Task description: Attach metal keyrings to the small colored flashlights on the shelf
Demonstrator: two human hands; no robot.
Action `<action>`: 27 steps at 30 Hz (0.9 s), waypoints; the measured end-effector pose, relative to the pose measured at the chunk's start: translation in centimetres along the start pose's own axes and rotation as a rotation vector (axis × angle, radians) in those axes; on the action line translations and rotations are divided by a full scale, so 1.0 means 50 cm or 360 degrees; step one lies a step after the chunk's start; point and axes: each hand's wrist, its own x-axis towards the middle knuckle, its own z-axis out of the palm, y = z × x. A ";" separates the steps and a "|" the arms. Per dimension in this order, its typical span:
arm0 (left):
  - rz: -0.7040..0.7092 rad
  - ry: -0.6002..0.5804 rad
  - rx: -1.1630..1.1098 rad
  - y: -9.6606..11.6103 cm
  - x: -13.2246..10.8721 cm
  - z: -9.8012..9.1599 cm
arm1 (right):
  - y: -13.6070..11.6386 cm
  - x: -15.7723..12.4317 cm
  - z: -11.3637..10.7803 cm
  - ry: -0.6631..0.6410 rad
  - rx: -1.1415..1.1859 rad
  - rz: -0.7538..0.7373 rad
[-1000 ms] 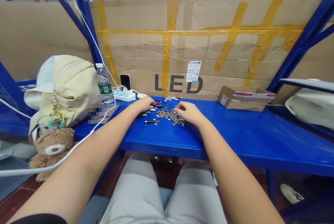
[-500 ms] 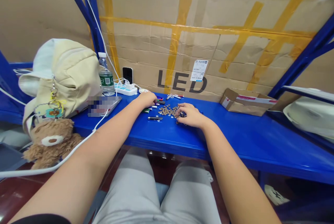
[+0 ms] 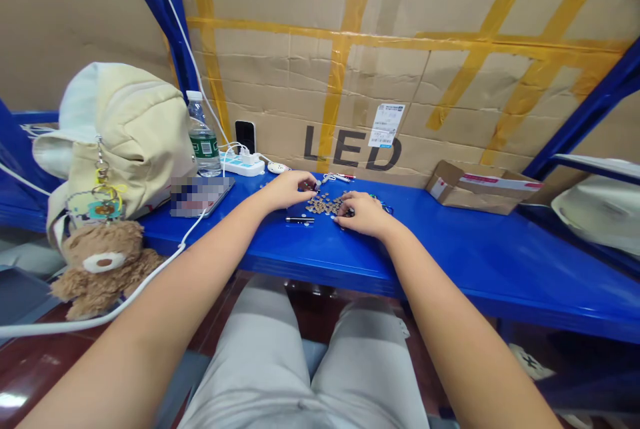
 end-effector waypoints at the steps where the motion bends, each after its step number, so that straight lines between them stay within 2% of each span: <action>1: 0.0014 -0.0062 -0.0041 0.004 -0.006 0.005 | 0.002 0.001 0.001 -0.0001 0.0007 -0.0007; 4: 0.0053 -0.0151 -0.0046 0.011 -0.014 0.019 | 0.007 0.005 0.003 0.0086 0.0083 -0.0020; 6: 0.0090 -0.0183 -0.0016 0.014 -0.016 0.024 | 0.010 0.007 0.003 0.0279 0.0211 -0.0092; 9: 0.0197 -0.0210 0.0064 0.019 -0.017 0.028 | 0.009 0.008 0.001 0.0610 0.0462 -0.0350; 11: 0.0275 -0.0209 0.0110 0.020 -0.019 0.031 | 0.005 0.007 -0.001 0.0708 0.0568 -0.0508; 17: 0.0372 -0.0122 0.0141 0.021 -0.021 0.034 | -0.004 0.004 -0.002 0.0657 0.0613 -0.0631; 27: 0.0434 -0.0127 0.0223 0.036 -0.023 0.032 | 0.001 0.009 0.006 0.0706 0.0629 -0.0724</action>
